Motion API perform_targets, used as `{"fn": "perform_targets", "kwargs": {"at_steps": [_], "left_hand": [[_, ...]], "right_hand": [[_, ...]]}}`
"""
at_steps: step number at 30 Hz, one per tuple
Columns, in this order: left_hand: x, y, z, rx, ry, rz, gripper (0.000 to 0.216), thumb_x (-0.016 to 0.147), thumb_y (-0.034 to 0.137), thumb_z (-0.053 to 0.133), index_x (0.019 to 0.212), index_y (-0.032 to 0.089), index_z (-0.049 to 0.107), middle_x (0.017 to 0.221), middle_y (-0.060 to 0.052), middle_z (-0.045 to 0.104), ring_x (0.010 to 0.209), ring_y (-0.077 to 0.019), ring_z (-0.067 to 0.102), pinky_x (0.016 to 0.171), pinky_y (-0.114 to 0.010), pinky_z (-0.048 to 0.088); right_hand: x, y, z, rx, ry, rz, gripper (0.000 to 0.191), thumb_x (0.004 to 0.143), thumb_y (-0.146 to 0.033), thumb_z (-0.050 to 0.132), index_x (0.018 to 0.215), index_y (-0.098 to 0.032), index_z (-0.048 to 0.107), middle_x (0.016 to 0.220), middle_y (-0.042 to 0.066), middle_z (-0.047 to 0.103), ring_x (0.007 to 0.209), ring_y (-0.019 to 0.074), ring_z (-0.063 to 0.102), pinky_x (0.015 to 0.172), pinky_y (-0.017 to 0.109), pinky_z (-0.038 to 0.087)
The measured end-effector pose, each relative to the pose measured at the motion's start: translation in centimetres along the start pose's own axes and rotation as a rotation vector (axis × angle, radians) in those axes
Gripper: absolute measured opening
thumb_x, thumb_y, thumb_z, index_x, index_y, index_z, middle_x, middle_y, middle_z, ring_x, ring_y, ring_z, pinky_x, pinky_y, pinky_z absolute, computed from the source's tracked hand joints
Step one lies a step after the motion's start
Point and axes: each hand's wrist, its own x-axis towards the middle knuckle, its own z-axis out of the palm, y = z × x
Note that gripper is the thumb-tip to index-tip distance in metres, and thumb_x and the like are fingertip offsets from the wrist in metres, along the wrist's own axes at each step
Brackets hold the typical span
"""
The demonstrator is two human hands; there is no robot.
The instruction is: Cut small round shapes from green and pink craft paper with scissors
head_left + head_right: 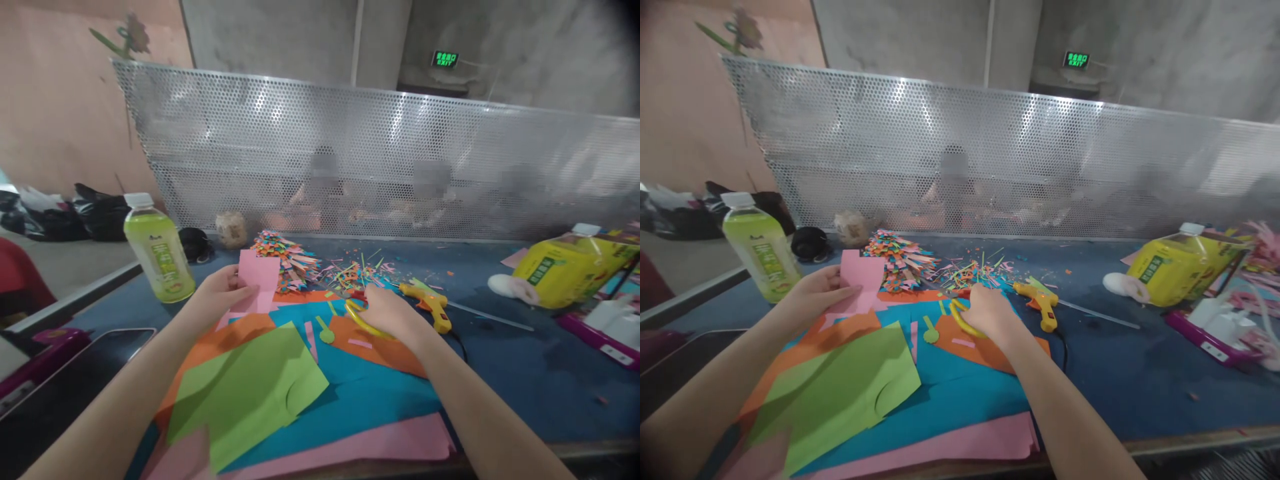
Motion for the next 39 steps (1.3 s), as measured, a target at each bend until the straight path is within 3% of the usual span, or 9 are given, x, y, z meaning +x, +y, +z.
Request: {"fn": "perform_targets", "kwargs": {"at_steps": [3, 7, 14, 20, 30, 39], "left_hand": [[0.3, -0.2, 0.0, -0.062, 0.016, -0.034, 0.037, 0.051, 0.034, 0.076, 0.076, 0.014, 0.058, 0.057, 0.002, 0.060, 0.048, -0.0115, 0.054, 0.045, -0.022, 0.042], [0.3, -0.4, 0.2, -0.184, 0.011, -0.061, 0.037, 0.056, 0.033, 0.074, 0.085, 0.015, 0.061, 0.073, -0.002, 0.068, 0.059, -0.0132, 0.061, 0.054, -0.023, 0.049], [-0.1, 0.2, 0.5, -0.209, 0.089, -0.052, 0.034, 0.058, 0.035, 0.074, 0.085, 0.016, 0.065, 0.077, -0.001, 0.071, 0.057, -0.0114, 0.061, 0.048, -0.018, 0.048], [-0.3, 0.0, 0.6, -0.179, -0.038, 0.033, 0.039, 0.063, 0.040, 0.072, 0.094, 0.018, 0.063, 0.089, -0.004, 0.072, 0.070, -0.0143, 0.065, 0.057, -0.020, 0.052], [-0.4, -0.6, 0.8, -0.095, -0.154, 0.110, 0.040, 0.067, 0.043, 0.068, 0.099, 0.020, 0.062, 0.094, -0.005, 0.070, 0.074, -0.0160, 0.065, 0.062, -0.023, 0.053], [-0.6, -0.4, 0.9, -0.118, -0.129, 0.101, 0.040, 0.067, 0.042, 0.069, 0.098, 0.019, 0.062, 0.096, -0.006, 0.070, 0.075, -0.0166, 0.066, 0.065, -0.025, 0.054]], "right_hand": [[0.3, 0.0, -0.3, 0.087, 0.123, -0.019, 0.046, 0.077, -0.052, 0.052, 0.098, -0.010, 0.050, 0.094, 0.021, 0.064, 0.087, 0.0326, 0.061, 0.061, 0.034, 0.043], [0.6, -0.1, -0.2, 0.230, 0.168, -0.135, 0.036, 0.079, -0.050, 0.049, 0.093, -0.016, 0.046, 0.089, 0.011, 0.063, 0.079, 0.0231, 0.060, 0.062, 0.029, 0.041], [-0.3, -0.3, 0.2, 0.397, 0.016, -0.285, 0.032, 0.077, -0.053, 0.051, 0.078, -0.021, 0.046, 0.079, 0.003, 0.061, 0.069, 0.0178, 0.056, 0.058, 0.027, 0.040], [-1.2, -1.0, 0.3, 0.512, -0.059, -0.342, 0.032, 0.078, -0.052, 0.052, 0.081, -0.021, 0.046, 0.089, 0.005, 0.062, 0.079, 0.0183, 0.058, 0.067, 0.028, 0.045], [-2.1, -1.9, -0.2, 0.531, -0.103, -0.348, 0.034, 0.077, -0.051, 0.055, 0.086, -0.019, 0.051, 0.093, 0.006, 0.062, 0.080, 0.0182, 0.057, 0.067, 0.028, 0.044], [-2.7, -2.4, -1.0, 0.515, -0.140, -0.312, 0.032, 0.078, -0.050, 0.054, 0.080, -0.019, 0.048, 0.096, 0.007, 0.060, 0.083, 0.0187, 0.055, 0.064, 0.027, 0.041]]}}
